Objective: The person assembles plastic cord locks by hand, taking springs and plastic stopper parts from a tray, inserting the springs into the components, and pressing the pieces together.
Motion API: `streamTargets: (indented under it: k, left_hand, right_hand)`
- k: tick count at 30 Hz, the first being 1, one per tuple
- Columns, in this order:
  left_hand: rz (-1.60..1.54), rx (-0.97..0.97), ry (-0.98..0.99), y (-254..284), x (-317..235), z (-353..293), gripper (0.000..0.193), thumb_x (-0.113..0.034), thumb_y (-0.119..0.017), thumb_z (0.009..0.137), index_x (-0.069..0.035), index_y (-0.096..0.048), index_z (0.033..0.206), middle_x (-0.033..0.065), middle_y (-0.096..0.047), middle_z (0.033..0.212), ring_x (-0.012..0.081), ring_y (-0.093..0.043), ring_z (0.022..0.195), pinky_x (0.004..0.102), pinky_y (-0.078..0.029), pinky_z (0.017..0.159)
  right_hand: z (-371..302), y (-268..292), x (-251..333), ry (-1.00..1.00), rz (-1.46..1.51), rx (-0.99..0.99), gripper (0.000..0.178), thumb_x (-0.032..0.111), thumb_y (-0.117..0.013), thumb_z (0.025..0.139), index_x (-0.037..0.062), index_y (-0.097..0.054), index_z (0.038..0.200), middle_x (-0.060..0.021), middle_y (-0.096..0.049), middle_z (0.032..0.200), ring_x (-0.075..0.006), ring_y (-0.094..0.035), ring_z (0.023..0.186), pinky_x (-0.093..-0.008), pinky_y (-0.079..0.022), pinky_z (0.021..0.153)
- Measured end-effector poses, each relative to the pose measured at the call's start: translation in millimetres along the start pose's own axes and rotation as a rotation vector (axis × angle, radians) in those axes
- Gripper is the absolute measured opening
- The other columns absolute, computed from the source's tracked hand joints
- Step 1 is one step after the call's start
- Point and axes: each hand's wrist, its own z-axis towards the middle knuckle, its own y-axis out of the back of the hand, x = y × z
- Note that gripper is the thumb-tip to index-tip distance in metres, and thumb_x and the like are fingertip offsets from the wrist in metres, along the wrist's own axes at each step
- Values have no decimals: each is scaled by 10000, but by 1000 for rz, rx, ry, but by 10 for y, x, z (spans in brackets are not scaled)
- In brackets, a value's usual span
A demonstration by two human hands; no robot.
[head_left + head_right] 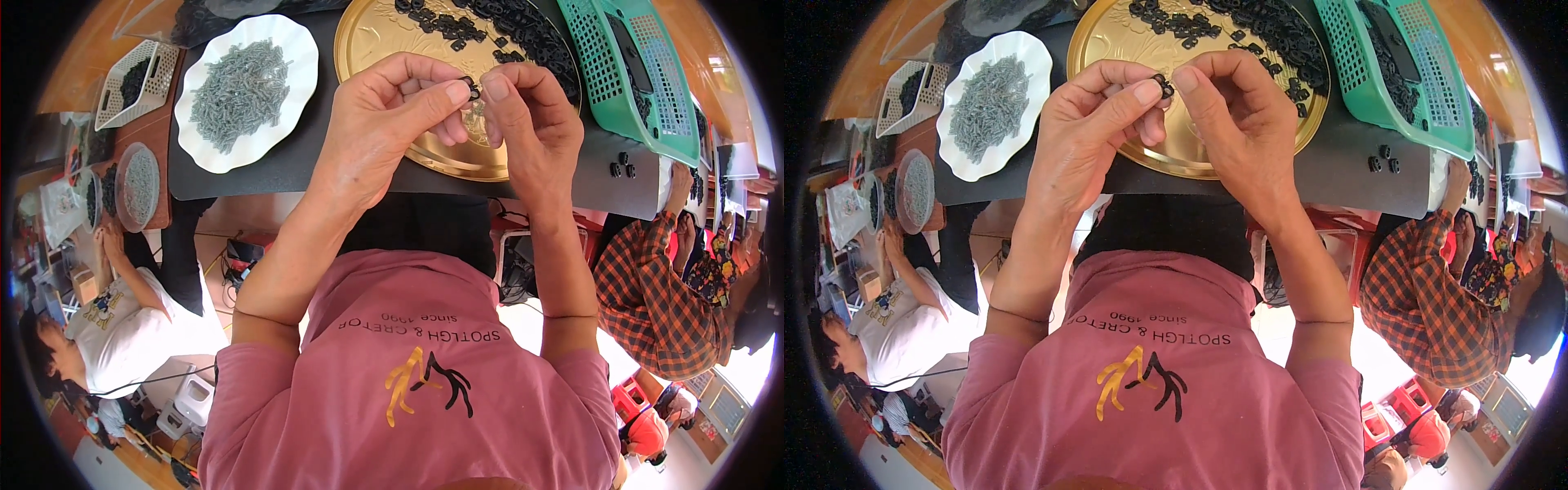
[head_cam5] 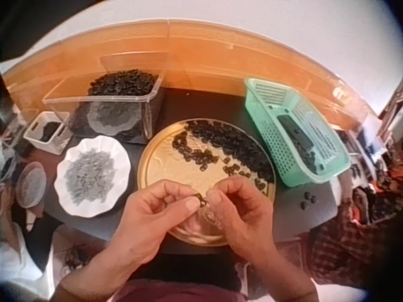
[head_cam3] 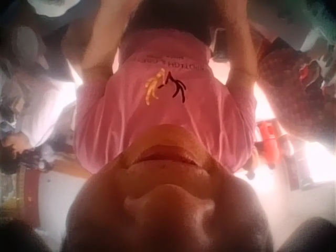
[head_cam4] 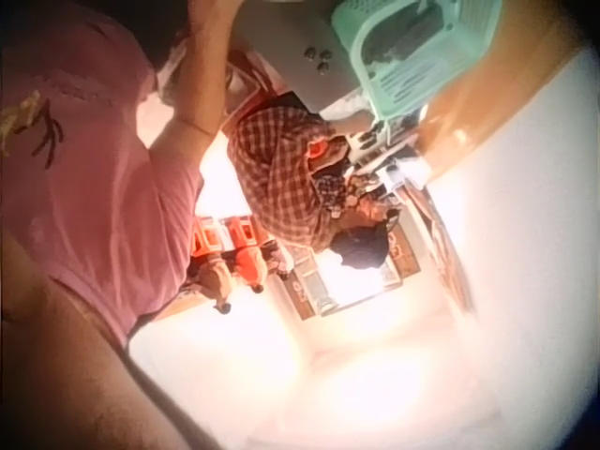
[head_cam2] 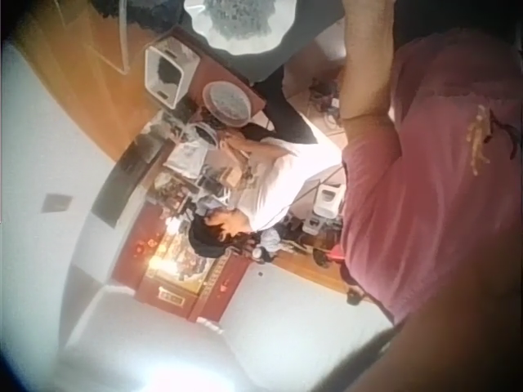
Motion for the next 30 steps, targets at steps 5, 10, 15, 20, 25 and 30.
streamTargets:
  k: [5, 10, 15, 20, 25, 30]
  left_hand:
    - [19, -22, -14, -11, -5, -6, 135, -68, -611, 885, 9, -616, 996, 68, -639, 754, 128, -607, 659, 231, -474, 631]
    - [21, -12, -9, -6, 13, -6, 128, -64, -612, 883, 8, -614, 988, 69, -634, 745, 131, -604, 656, 232, -475, 628]
    - [16, -11, -11, -3, 17, 5, 121, -61, -607, 885, 8, -613, 984, 68, -631, 738, 130, -602, 657, 234, -474, 627]
    - [10, -13, -13, -15, 16, 11, 119, -55, -606, 883, 12, -613, 982, 65, -630, 737, 127, -604, 661, 234, -479, 635]
    - [16, -24, -30, -16, 31, 16, 120, -45, -611, 878, 22, -616, 977, 64, -633, 738, 121, -605, 661, 230, -487, 646]
    - [119, -71, -78, -7, 47, 11, 118, -37, -622, 869, 32, -620, 965, 65, -637, 740, 112, -603, 649, 221, -487, 638]
  right_hand:
    - [8, 1, -5, -2, 4, 5, 136, 109, -630, 892, -3, -592, 959, 16, -587, 814, -19, -495, 710, -162, -393, 598]
    - [8, -5, 16, -43, 19, -9, 138, 111, -634, 890, -1, -594, 961, 15, -589, 822, -21, -500, 716, -163, -400, 599]
    - [7, 5, 6, -40, 14, 0, 136, 108, -636, 888, 1, -595, 960, 18, -588, 830, -21, -502, 727, -163, -401, 605]
    - [12, -4, -23, -5, 18, 11, 124, 100, -627, 894, 4, -591, 962, 22, -587, 831, -18, -498, 727, -161, -394, 610]
    - [-8, -44, -49, -7, 40, 16, 111, 99, -614, 901, 7, -583, 954, 21, -585, 816, -16, -494, 718, -161, -392, 592]
    - [-24, -99, -94, -21, 102, 13, 114, 116, -608, 907, 13, -575, 941, 6, -578, 774, -28, -482, 609, -169, -380, 522]
